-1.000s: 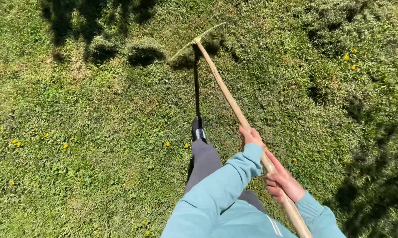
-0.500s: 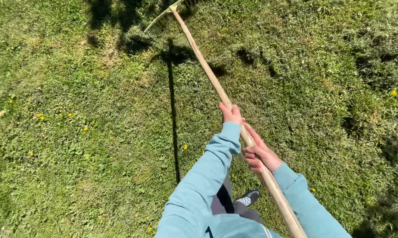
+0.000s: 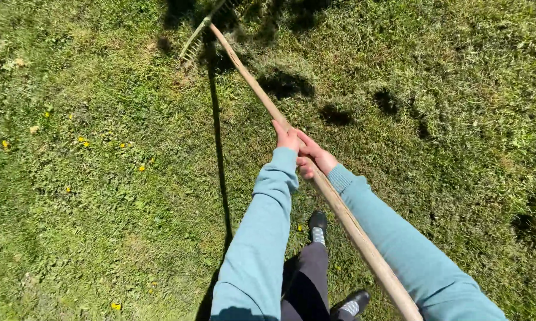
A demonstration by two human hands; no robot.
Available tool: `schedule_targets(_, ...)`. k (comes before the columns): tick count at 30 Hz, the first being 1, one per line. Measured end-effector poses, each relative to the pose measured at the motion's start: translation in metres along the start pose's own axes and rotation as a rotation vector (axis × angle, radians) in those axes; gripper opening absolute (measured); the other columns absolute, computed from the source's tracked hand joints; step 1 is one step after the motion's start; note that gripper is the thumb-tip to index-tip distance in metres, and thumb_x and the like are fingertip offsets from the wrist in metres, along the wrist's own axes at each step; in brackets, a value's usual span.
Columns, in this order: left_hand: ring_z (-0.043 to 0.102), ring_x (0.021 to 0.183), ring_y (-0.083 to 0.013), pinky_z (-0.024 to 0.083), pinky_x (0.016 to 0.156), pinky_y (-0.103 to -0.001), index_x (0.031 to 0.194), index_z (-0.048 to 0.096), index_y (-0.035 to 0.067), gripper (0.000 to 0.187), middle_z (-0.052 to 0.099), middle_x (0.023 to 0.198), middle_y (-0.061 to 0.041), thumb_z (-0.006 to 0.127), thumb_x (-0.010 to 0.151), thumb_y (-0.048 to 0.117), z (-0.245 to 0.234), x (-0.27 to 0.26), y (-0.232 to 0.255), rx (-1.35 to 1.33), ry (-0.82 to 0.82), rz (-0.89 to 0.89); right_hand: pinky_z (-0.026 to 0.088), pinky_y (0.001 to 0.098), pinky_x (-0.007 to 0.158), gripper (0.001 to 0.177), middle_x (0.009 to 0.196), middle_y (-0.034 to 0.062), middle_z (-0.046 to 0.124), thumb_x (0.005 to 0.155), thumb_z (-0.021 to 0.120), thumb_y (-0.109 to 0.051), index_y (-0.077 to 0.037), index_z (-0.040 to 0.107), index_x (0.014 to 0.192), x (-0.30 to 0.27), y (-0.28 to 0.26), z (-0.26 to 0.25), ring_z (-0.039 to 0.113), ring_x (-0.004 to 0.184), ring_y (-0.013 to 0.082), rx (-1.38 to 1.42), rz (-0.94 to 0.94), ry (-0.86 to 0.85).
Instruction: The person rakes cut grass on a lawn into a pile using a rake.
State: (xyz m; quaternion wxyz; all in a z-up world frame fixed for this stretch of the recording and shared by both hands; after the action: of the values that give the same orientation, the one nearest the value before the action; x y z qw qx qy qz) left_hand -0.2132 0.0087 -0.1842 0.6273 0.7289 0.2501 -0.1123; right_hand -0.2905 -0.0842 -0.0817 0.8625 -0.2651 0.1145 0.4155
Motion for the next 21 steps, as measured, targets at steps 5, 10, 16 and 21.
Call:
schedule_targets(5, 0.038, 0.142, -0.0453, 0.035, 0.118, -0.059, 0.162, -0.022, 0.02, 0.079, 0.014, 0.167, -0.03, 0.032, 0.106, 0.009, 0.022, 0.022, -0.047, -0.152, 0.084, -0.065, 0.041, 0.0267, 0.03, 0.066, 0.075, 0.0004, 0.034, 0.104, 0.053, -0.026, -0.045, 0.021, 0.159, -0.018, 0.016, -0.022, 0.041, 0.045, 0.0101, -0.029, 0.018, 0.061)
schedule_targets(10, 0.065, 0.112, -0.0368, 0.062, 0.089, -0.051, 0.166, -0.009, 0.018, 0.07, 0.034, 0.16, -0.031, 0.032, 0.11, 0.017, 0.04, -0.005, -0.089, -0.124, 0.2, -0.147, 0.045, 0.0247, 0.032, 0.063, 0.075, 0.0004, 0.035, 0.106, 0.047, -0.025, -0.048, 0.021, 0.158, -0.088, 0.037, -0.026, 0.044, 0.046, 0.0097, -0.032, 0.029, 0.047)
schedule_targets(16, 0.058, 0.125, -0.0469, 0.055, 0.102, -0.062, 0.164, -0.001, 0.012, 0.066, 0.049, 0.141, -0.036, 0.036, 0.11, 0.024, 0.099, -0.117, -0.121, -0.063, 0.209, -0.216, 0.046, 0.0236, 0.033, 0.061, 0.075, 0.0006, 0.035, 0.106, 0.045, -0.024, -0.048, 0.024, 0.158, -0.212, 0.086, -0.067, 0.043, 0.047, 0.0091, -0.061, 0.036, 0.103)
schedule_targets(21, 0.059, 0.131, -0.0428, 0.037, 0.116, -0.055, 0.163, 0.002, 0.004, 0.073, 0.059, 0.14, -0.031, 0.033, 0.107, 0.039, 0.168, -0.218, -0.189, 0.419, 0.194, -0.156, 0.042, 0.0229, 0.033, 0.063, 0.074, 0.0007, 0.037, 0.104, 0.047, -0.024, -0.049, 0.025, 0.157, -0.336, 0.146, -0.12, 0.04, 0.047, 0.0086, -0.114, -0.012, 0.144)
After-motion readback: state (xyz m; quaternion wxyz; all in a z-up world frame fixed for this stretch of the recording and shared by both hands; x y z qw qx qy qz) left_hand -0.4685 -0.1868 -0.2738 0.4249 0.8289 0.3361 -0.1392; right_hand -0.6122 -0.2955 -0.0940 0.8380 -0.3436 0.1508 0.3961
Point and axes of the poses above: each hand's wrist, its own x-axis towards the middle knuckle, its own z-axis out of the palm, y = z × x, the point moved 10 cm from there along x, towards the middle knuckle
